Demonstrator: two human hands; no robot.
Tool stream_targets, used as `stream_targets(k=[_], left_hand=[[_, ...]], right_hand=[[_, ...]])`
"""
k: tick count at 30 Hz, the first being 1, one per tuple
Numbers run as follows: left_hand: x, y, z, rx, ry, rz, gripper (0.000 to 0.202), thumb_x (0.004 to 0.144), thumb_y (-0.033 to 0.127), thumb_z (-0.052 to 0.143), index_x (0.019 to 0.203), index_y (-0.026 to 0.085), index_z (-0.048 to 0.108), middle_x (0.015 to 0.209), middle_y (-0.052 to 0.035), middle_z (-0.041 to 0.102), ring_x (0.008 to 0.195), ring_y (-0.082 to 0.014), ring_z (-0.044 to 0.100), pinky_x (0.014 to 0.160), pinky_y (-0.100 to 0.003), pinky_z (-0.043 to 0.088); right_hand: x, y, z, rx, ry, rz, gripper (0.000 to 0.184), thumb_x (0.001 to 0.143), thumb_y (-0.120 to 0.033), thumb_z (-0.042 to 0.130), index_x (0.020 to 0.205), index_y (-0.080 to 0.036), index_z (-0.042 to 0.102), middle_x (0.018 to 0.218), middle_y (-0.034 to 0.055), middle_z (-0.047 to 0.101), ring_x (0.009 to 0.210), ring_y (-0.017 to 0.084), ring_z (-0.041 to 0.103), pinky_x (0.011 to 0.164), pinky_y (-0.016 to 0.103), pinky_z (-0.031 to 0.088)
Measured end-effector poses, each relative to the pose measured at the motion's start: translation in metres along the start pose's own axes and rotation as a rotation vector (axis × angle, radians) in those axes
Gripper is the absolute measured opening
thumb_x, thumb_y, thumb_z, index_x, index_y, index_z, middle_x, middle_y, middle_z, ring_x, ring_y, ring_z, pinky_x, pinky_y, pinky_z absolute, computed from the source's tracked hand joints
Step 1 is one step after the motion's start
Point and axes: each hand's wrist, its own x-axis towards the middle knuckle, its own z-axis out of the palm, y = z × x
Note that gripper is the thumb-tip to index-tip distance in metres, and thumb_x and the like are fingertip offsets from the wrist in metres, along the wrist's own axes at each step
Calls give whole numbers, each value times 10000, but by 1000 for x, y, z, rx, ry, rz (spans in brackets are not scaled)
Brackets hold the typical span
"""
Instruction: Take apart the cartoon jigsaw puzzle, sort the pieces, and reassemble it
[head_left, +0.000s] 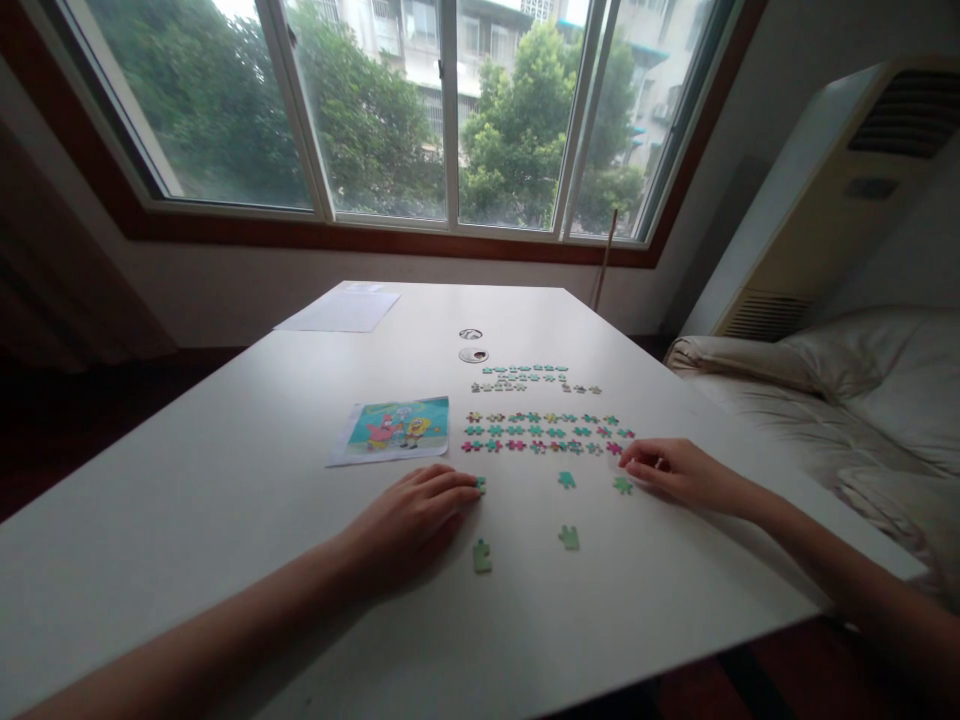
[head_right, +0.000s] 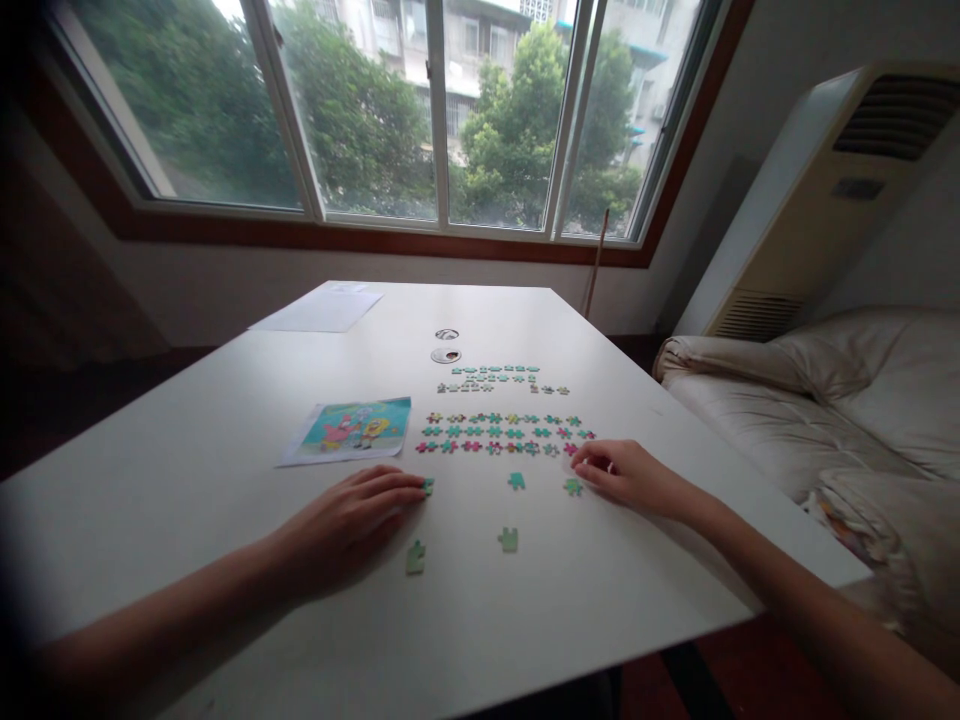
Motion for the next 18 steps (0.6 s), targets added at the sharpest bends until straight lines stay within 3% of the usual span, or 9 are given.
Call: stream_targets(k=[5,12,18], left_hand=[[2,0,0,11,-9,4,272,839,125,397,1068,165,538,1106,-90,574,988,-202,510,848,-399,449],[1,2,-1,13,-21,-2,285,826,115,403,1071,169,538,1109,-84,574,997,-203,506,853,-394,449],[-3,-1,1,13,-28,-15,288,824,118,408,1077,174,534,1119,-84,565,1005,-203,500,859,-400,443]], right_hand=[[0,3,-1,61,-79,-108,289,754,-406,545,909,-173,616,695,11,509,595,101,454,539,207,363],[10,-4,5,52,-84,-141,248,775,-351,531,924,-165,601,662,-2,491,589,93,450,553,200,369],[37,-2,-17,-26,-54,-180,310,800,-395,483,947,-158,618,700,26,579,608,107,496,575,216,389]])
